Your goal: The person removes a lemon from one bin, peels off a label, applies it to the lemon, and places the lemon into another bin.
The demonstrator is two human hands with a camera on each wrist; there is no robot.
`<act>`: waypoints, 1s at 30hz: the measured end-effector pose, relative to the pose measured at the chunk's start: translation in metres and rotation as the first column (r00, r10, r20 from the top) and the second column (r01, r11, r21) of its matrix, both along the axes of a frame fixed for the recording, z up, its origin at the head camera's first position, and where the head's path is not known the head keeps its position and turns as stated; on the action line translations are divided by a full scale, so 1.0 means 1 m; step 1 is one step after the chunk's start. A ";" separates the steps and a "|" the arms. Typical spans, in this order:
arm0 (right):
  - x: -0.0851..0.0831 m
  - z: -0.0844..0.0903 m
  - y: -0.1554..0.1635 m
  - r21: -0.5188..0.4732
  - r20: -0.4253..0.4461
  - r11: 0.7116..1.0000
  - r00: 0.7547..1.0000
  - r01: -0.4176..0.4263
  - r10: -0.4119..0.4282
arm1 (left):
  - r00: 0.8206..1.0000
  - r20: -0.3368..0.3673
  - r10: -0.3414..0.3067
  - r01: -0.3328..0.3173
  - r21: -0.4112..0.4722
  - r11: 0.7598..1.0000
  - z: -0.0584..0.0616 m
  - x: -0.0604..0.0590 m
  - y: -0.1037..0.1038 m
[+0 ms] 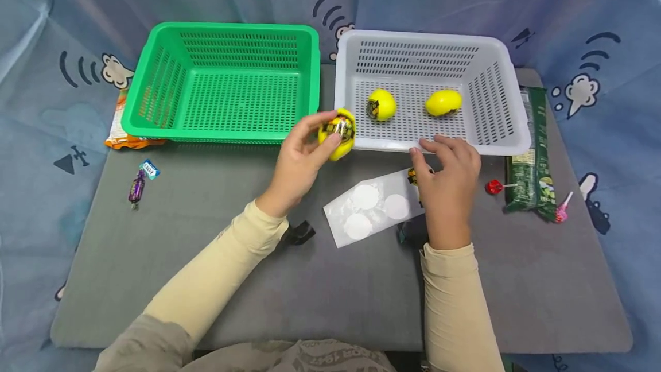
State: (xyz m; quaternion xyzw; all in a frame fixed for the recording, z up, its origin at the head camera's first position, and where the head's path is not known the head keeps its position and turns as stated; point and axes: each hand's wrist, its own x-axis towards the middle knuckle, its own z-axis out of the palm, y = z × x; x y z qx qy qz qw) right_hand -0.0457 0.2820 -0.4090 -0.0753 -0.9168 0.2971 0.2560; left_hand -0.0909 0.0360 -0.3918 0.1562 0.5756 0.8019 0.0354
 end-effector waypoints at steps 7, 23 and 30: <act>0.000 -0.002 -0.005 -0.009 0.018 1.000 1.000 0.003 -0.003 | 0.992 -0.114 -0.056 -0.021 -0.582 0.813 0.013 -0.061 0.055; -0.010 0.000 -0.009 -0.010 0.068 1.000 0.997 -0.025 0.026 | 0.972 -0.168 -0.164 -0.050 -0.830 0.556 0.007 -0.071 0.068; -0.010 -0.002 -0.009 -0.032 0.115 0.999 0.993 -0.019 0.022 | 0.975 -0.165 -0.148 -0.009 -0.697 0.717 0.001 -0.064 0.055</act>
